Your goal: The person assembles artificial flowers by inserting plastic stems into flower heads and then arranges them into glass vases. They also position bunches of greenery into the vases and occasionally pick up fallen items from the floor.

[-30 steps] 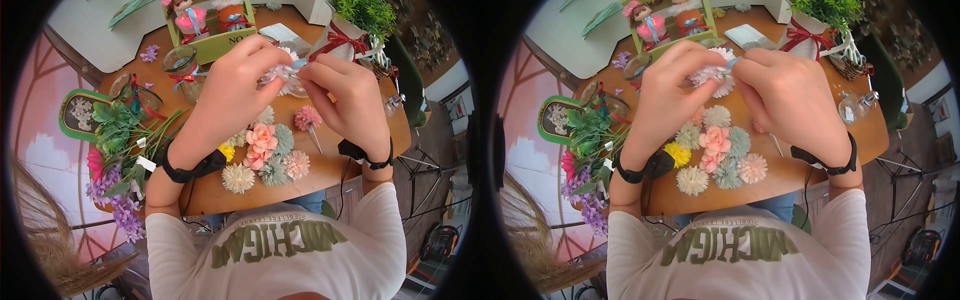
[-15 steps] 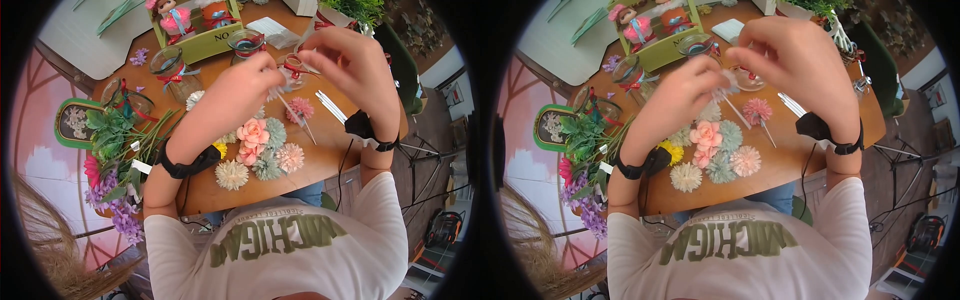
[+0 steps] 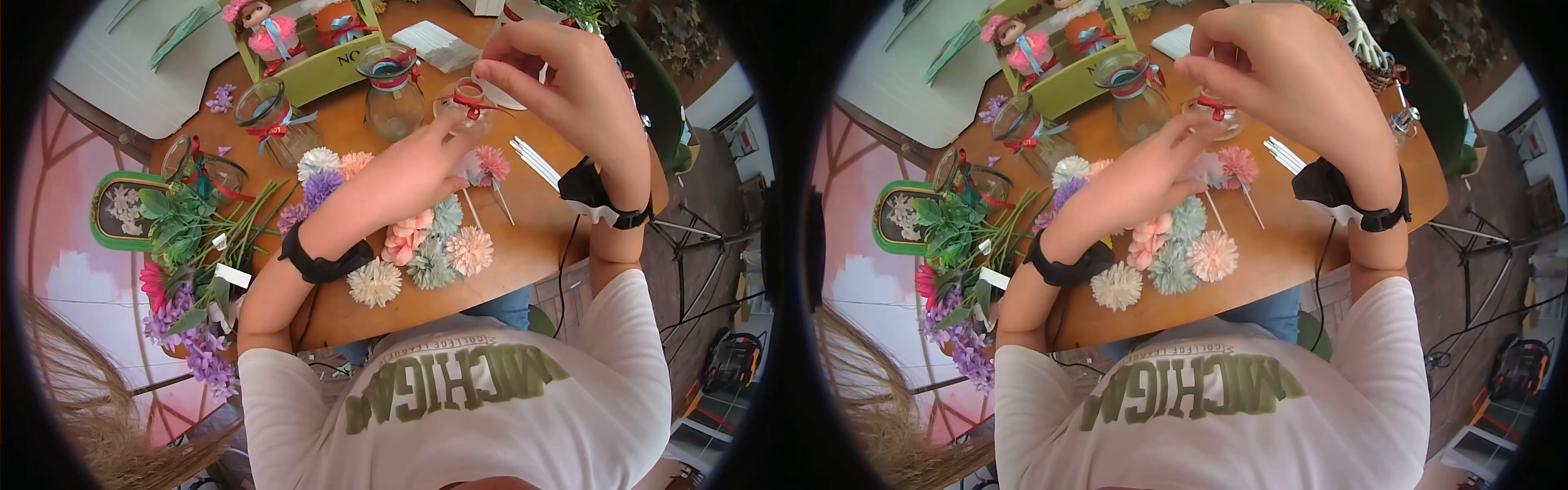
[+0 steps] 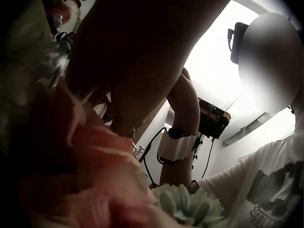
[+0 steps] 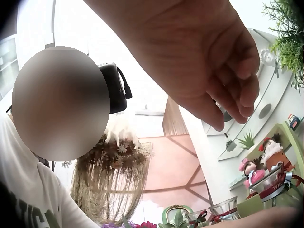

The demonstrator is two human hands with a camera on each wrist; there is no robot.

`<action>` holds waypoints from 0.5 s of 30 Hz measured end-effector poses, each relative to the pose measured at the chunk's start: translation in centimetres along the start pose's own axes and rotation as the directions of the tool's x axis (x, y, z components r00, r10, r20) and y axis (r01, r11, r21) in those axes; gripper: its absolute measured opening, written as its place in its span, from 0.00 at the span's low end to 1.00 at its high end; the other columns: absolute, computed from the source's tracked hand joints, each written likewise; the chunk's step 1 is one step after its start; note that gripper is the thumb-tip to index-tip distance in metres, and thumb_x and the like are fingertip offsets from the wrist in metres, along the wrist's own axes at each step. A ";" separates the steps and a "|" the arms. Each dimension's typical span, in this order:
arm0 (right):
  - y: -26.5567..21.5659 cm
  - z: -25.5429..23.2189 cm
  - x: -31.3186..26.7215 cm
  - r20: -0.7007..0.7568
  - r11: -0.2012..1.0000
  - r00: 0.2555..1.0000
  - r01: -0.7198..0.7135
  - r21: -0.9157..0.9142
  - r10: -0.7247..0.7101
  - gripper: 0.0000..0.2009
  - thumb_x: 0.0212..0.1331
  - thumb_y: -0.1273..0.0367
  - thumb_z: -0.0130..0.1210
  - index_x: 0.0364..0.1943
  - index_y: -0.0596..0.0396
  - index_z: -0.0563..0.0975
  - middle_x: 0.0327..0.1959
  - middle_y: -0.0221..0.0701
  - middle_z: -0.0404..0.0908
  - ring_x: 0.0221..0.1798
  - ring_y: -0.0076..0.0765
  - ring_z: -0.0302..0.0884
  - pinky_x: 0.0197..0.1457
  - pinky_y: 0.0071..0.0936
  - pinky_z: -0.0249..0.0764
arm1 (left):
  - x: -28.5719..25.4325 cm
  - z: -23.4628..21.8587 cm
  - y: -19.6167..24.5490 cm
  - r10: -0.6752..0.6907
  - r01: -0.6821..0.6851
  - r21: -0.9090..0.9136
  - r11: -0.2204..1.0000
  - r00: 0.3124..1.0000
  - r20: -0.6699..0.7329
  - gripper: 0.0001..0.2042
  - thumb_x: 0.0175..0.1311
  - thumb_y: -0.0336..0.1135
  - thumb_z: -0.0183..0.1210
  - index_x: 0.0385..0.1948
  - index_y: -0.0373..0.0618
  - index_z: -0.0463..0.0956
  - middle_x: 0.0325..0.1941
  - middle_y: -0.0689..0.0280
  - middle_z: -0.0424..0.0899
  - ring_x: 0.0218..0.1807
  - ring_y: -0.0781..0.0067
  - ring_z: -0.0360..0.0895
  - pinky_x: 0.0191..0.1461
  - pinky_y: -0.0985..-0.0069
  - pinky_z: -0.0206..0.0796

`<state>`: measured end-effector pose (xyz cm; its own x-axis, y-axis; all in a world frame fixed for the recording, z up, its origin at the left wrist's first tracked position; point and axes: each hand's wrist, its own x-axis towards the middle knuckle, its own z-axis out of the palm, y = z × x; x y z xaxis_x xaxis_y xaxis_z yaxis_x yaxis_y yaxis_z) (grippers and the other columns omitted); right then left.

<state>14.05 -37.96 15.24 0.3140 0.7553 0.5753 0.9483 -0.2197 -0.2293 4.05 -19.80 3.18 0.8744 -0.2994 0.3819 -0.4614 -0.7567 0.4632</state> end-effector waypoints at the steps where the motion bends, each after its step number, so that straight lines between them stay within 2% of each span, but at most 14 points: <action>1: 0.0 0.0 0.0 0.003 1.000 1.000 0.006 -0.008 -0.006 0.08 0.63 0.67 0.67 0.36 0.58 0.84 0.26 0.28 0.80 0.25 0.22 0.73 0.29 0.22 0.69 | 0.0 -0.5 0.1 -0.003 0.003 0.000 1.000 1.000 0.001 0.21 0.63 0.31 0.65 0.59 0.44 0.75 0.66 0.54 0.71 0.59 0.49 0.78 0.59 0.60 0.73; 3: -0.1 0.0 0.0 -0.001 1.000 1.000 0.002 -0.001 -0.002 0.07 0.63 0.67 0.67 0.36 0.58 0.84 0.26 0.28 0.81 0.24 0.22 0.73 0.29 0.22 0.69 | -0.4 -2.5 0.2 -0.103 0.104 0.055 0.993 0.994 -0.021 0.21 0.65 0.37 0.64 0.58 0.42 0.76 0.63 0.53 0.75 0.58 0.48 0.78 0.60 0.59 0.72; 4: -0.2 0.0 -0.1 -0.006 1.000 1.000 -0.003 0.004 0.003 0.07 0.63 0.67 0.67 0.36 0.58 0.84 0.27 0.28 0.81 0.24 0.22 0.73 0.29 0.22 0.69 | -0.7 -3.5 -0.4 -0.108 0.109 0.057 0.992 0.994 -0.022 0.21 0.65 0.37 0.64 0.58 0.42 0.76 0.63 0.53 0.75 0.58 0.48 0.78 0.60 0.59 0.72; 6: -0.4 0.1 -0.3 0.016 0.999 0.999 -0.028 0.017 0.028 0.07 0.62 0.68 0.67 0.36 0.57 0.84 0.27 0.28 0.80 0.25 0.23 0.73 0.30 0.23 0.69 | -1.2 -5.2 -1.4 -0.264 0.226 0.217 0.950 0.950 0.166 0.23 0.65 0.43 0.65 0.56 0.38 0.76 0.56 0.51 0.80 0.57 0.46 0.79 0.59 0.59 0.72; 8: -0.4 0.3 -0.4 0.035 0.998 0.998 -0.050 0.024 0.049 0.07 0.61 0.68 0.67 0.36 0.57 0.84 0.27 0.29 0.80 0.25 0.24 0.74 0.30 0.23 0.70 | -1.2 -5.6 -1.1 -0.310 0.257 0.241 0.936 0.926 0.215 0.25 0.63 0.45 0.66 0.55 0.37 0.77 0.53 0.51 0.82 0.56 0.46 0.79 0.59 0.59 0.72; 9: -0.2 0.6 -0.5 0.065 1.000 0.998 -0.018 -0.019 0.019 0.09 0.59 0.65 0.67 0.37 0.56 0.83 0.28 0.32 0.81 0.29 0.33 0.78 0.32 0.30 0.73 | -1.2 -5.7 -0.9 -0.351 0.283 0.263 0.922 0.898 0.264 0.26 0.61 0.48 0.68 0.54 0.37 0.77 0.51 0.51 0.83 0.56 0.46 0.79 0.58 0.59 0.73; 10: -0.1 1.0 -0.6 0.097 0.998 0.995 0.016 -0.061 -0.010 0.11 0.56 0.63 0.67 0.37 0.54 0.83 0.30 0.35 0.82 0.32 0.42 0.82 0.35 0.37 0.76 | -1.2 -5.4 -0.8 -0.352 0.284 0.263 0.922 0.899 0.262 0.26 0.61 0.48 0.68 0.54 0.37 0.77 0.51 0.51 0.83 0.56 0.46 0.79 0.58 0.59 0.73; 11: -0.1 1.4 -0.8 0.099 0.998 0.995 0.019 -0.063 -0.012 0.11 0.56 0.63 0.67 0.37 0.54 0.83 0.30 0.35 0.82 0.32 0.42 0.82 0.35 0.37 0.76 | -1.2 -4.9 -0.6 -0.349 0.262 0.290 0.921 0.883 0.313 0.28 0.58 0.50 0.69 0.53 0.37 0.78 0.51 0.51 0.83 0.55 0.46 0.79 0.57 0.58 0.73; 13: -0.1 2.6 -1.4 0.314 0.956 0.938 0.217 -0.200 -0.147 0.18 0.53 0.69 0.69 0.48 0.54 0.79 0.42 0.34 0.82 0.42 0.43 0.84 0.41 0.38 0.78 | -1.3 -3.9 -0.4 -0.346 0.237 0.313 0.920 0.865 0.363 0.30 0.55 0.52 0.71 0.51 0.38 0.78 0.51 0.51 0.82 0.55 0.47 0.80 0.57 0.58 0.73; 14: 0.2 3.6 -1.8 0.382 0.965 0.911 0.223 -0.138 -0.156 0.22 0.50 0.68 0.70 0.50 0.51 0.78 0.45 0.35 0.81 0.47 0.48 0.82 0.45 0.43 0.78 | -1.4 -3.5 -0.3 -0.344 0.210 0.334 0.919 0.842 0.416 0.29 0.52 0.52 0.72 0.49 0.38 0.78 0.50 0.52 0.82 0.54 0.48 0.80 0.56 0.58 0.74; 15: 0.4 4.5 -2.0 0.383 0.965 0.910 0.223 -0.138 -0.155 0.22 0.50 0.68 0.70 0.50 0.51 0.78 0.45 0.35 0.81 0.47 0.48 0.82 0.45 0.43 0.78 | -1.4 -3.2 -0.2 -0.343 0.183 0.354 0.917 0.814 0.469 0.29 0.50 0.52 0.72 0.47 0.38 0.78 0.49 0.53 0.82 0.54 0.49 0.80 0.56 0.58 0.74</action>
<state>13.58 -36.82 10.43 0.1207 0.9585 0.2584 0.9915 -0.1289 0.0150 2.42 -17.36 5.06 0.9405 -0.2566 -0.2228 -0.2103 -0.9544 0.2118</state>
